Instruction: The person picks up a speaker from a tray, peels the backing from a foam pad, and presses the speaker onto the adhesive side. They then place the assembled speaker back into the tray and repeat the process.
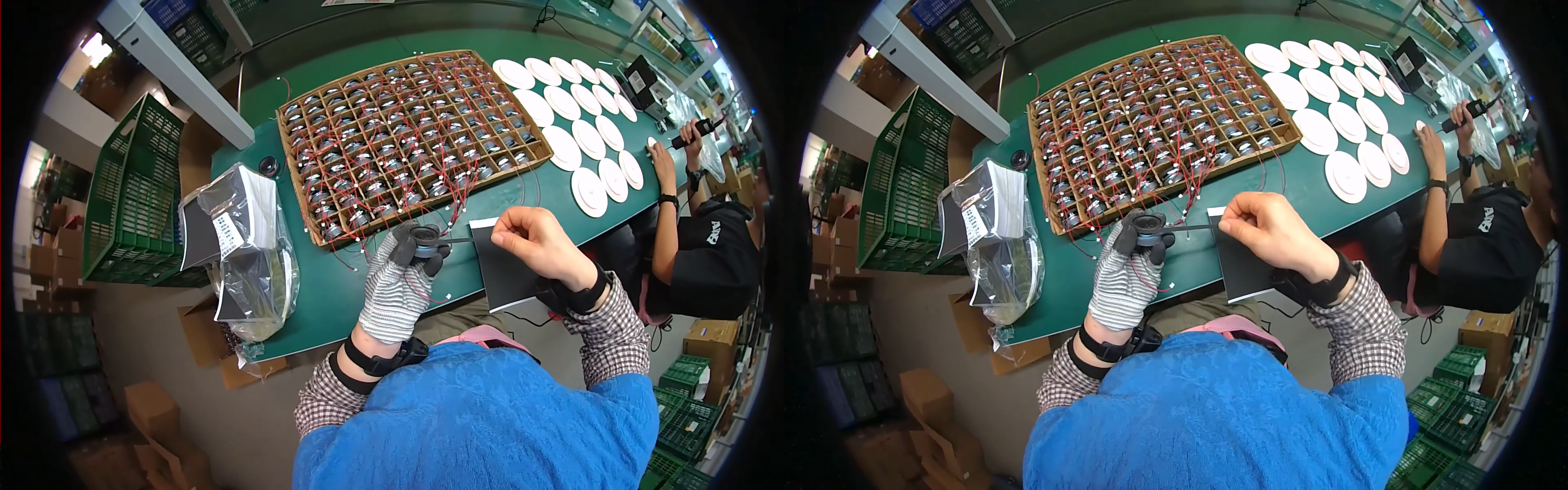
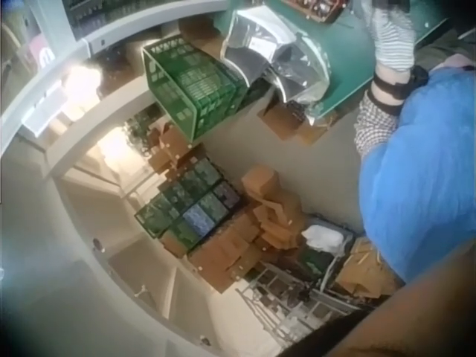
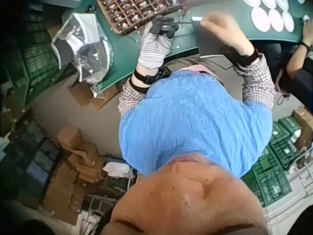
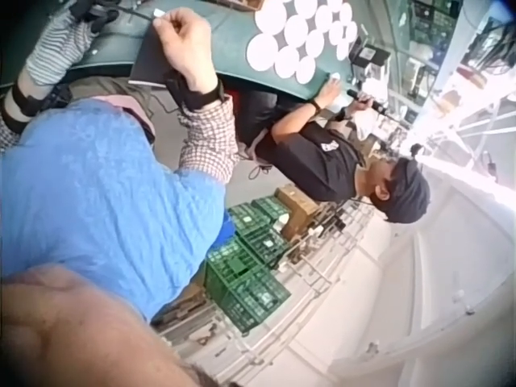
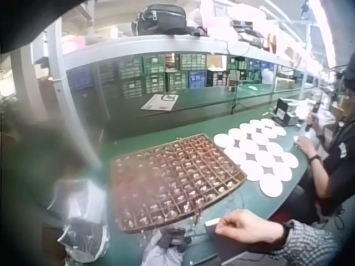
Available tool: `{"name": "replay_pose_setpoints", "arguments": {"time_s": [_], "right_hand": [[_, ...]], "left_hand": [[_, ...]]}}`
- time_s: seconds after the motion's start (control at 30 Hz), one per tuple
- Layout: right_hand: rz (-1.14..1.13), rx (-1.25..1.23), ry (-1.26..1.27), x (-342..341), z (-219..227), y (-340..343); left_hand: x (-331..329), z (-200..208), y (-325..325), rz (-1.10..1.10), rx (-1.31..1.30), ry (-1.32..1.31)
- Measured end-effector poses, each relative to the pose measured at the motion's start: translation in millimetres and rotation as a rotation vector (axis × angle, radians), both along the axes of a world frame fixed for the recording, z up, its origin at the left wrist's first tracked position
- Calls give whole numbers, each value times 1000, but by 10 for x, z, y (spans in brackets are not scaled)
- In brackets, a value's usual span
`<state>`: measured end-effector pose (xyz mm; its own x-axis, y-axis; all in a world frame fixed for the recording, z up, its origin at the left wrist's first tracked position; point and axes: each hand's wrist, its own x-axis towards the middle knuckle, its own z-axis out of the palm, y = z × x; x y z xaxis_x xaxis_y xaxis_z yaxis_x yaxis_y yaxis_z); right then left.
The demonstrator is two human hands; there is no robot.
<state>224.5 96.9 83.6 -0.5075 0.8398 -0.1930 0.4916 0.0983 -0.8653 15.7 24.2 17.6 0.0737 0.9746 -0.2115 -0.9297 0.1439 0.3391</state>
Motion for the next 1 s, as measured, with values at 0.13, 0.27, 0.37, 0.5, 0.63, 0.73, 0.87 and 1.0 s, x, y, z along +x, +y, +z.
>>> {"name": "replay_pose_setpoints", "arguments": {"time_s": [0.13,0.27,0.37,0.5,0.63,0.73,0.87,1.0], "right_hand": [[-13,63,-22,-23,-60,56],[-30,88,-35,-101,-71,135],[-2,148,18,-182,-131,189],[53,199,76,-311,-174,242],[134,277,101,-437,-171,233],[166,277,126,-493,-173,218],[183,184,192,-563,-178,194],[220,124,245,-596,-160,180]], "left_hand": [[8,21,-6,-76,-1,-27],[48,47,-2,-117,0,-39],[70,43,-10,-142,5,-52],[79,41,-23,-174,23,-59],[74,82,-48,-191,30,-46],[68,97,-62,-205,32,-42],[40,63,-64,-244,72,-45],[18,47,-82,-284,62,-44]]}}
